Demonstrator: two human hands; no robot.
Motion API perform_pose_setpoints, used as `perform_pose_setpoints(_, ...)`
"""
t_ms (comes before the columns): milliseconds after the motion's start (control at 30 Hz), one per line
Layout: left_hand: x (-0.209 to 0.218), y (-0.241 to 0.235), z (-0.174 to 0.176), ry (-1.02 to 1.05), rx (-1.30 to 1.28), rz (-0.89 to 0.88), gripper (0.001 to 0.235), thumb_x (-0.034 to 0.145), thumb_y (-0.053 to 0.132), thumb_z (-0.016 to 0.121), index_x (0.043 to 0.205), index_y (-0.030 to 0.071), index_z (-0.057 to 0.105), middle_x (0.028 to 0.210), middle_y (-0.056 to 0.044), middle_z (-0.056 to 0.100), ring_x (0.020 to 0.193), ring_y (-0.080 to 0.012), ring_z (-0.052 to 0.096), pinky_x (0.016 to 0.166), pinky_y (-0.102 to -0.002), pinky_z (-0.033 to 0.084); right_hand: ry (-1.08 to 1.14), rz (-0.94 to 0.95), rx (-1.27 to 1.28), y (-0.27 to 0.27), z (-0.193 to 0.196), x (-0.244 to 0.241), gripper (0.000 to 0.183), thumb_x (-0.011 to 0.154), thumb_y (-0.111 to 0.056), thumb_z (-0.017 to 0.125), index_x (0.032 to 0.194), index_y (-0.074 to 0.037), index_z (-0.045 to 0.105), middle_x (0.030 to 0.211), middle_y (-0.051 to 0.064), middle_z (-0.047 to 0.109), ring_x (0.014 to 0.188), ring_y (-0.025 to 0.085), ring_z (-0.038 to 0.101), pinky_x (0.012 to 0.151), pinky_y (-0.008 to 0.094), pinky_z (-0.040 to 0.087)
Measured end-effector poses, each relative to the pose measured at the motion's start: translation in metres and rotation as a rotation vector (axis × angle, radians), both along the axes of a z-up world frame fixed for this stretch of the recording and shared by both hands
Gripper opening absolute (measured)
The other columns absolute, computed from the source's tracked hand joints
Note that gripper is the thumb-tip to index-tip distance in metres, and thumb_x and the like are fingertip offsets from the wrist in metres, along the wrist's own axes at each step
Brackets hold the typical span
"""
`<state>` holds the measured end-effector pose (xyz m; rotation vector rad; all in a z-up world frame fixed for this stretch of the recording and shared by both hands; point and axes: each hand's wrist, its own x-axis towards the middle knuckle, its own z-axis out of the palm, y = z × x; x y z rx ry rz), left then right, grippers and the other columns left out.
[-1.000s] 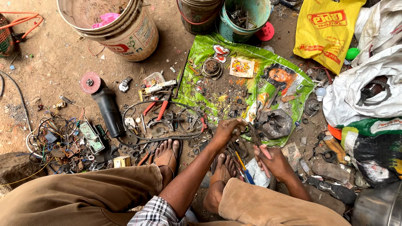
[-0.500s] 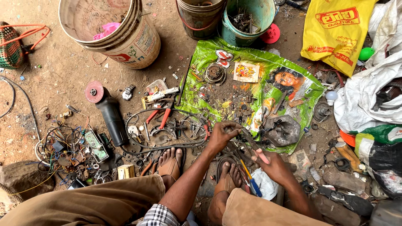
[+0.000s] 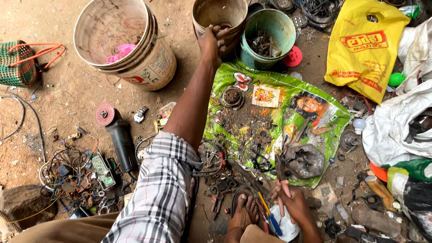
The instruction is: The person uses pliers and a screwdriver to disassemble a small motor component, stripping wires and removing internal parts while sitting in a scrap-filled area.
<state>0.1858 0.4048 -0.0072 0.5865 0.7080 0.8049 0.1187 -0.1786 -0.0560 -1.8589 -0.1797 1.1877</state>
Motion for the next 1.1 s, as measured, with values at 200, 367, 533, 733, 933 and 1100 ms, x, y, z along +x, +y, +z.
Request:
perform_pose_setpoints(200, -0.050, -0.072, 0.012, -0.317, -0.125, -0.367, 0.067, 0.103, 0.032, 0.014, 0.147, -0.011, 0.040, 0.136, -0.029, 0.061, 0.110, -0.0323, 0.071, 0.084, -0.037, 0.063, 0.008, 0.027, -0.069, -0.012, -0.016, -0.005, 0.043, 0.097, -0.030, 0.063, 0.106, 0.011, 0.075, 0.070, 0.018, 0.075, 0.064, 0.018, 0.074, 0.072, 0.039, 0.065)
perform_pose_setpoints(367, -0.069, -0.112, 0.029, -0.511, -0.172, -0.510, 0.062, 0.099, 0.013, 0.023, 0.155, -0.010, 0.029, 0.153, -0.030, 0.048, 0.134, -0.0367, 0.057, 0.107, -0.042, 0.055, 0.029, 0.012, -0.054, -0.010, -0.003, -0.011, 0.040, 0.096, -0.029, 0.061, 0.109, 0.007, 0.074, 0.072, 0.014, 0.073, 0.056, 0.018, 0.067, 0.073, 0.039, 0.061)
perform_pose_setpoints(533, -0.040, -0.111, 0.007, -0.494, -0.134, -0.512, 0.060, 0.096, -0.001, 0.030, 0.156, -0.009, 0.028, 0.154, -0.029, 0.047, 0.135, -0.0343, 0.058, 0.108, -0.039, 0.055, 0.024, 0.000, -0.075, -0.011, -0.004, -0.016, 0.041, 0.097, -0.030, 0.062, 0.104, 0.009, 0.075, 0.072, 0.014, 0.074, 0.055, 0.018, 0.067, 0.076, 0.040, 0.064)
perform_pose_setpoints(733, 0.083, -0.076, -0.028, -0.260, 0.088, -0.325, 0.054, 0.090, -0.010, 0.047, 0.144, -0.011, 0.043, 0.130, -0.024, 0.069, 0.110, -0.0258, 0.072, 0.070, -0.024, 0.054, 0.019, 0.028, -0.082, -0.015, -0.012, -0.021, 0.041, 0.097, -0.030, 0.061, 0.095, 0.008, 0.075, 0.069, 0.018, 0.073, 0.060, 0.020, 0.071, 0.074, 0.042, 0.066)
perform_pose_setpoints(933, 0.140, -0.056, -0.047, -0.007, 0.367, -0.214, 0.044, 0.084, -0.005, 0.062, 0.127, -0.004, 0.067, 0.107, -0.009, 0.081, 0.085, -0.0128, 0.073, 0.063, -0.026, 0.057, 0.075, -0.031, -0.064, -0.021, -0.017, -0.026, 0.047, 0.097, -0.034, 0.061, 0.093, 0.011, 0.076, 0.080, 0.018, 0.076, 0.069, 0.022, 0.072, 0.076, 0.042, 0.064)
perform_pose_setpoints(1100, 0.139, -0.057, -0.055, -0.024, 0.402, -0.187, 0.034, 0.091, 0.002, 0.073, 0.123, -0.008, 0.072, 0.105, -0.013, 0.082, 0.087, -0.0156, 0.077, 0.070, -0.033, 0.063, 0.094, -0.030, -0.116, -0.034, -0.030, -0.031, 0.050, 0.092, -0.039, 0.064, 0.097, 0.009, 0.075, 0.080, 0.017, 0.077, 0.077, 0.023, 0.077, 0.080, 0.043, 0.067)
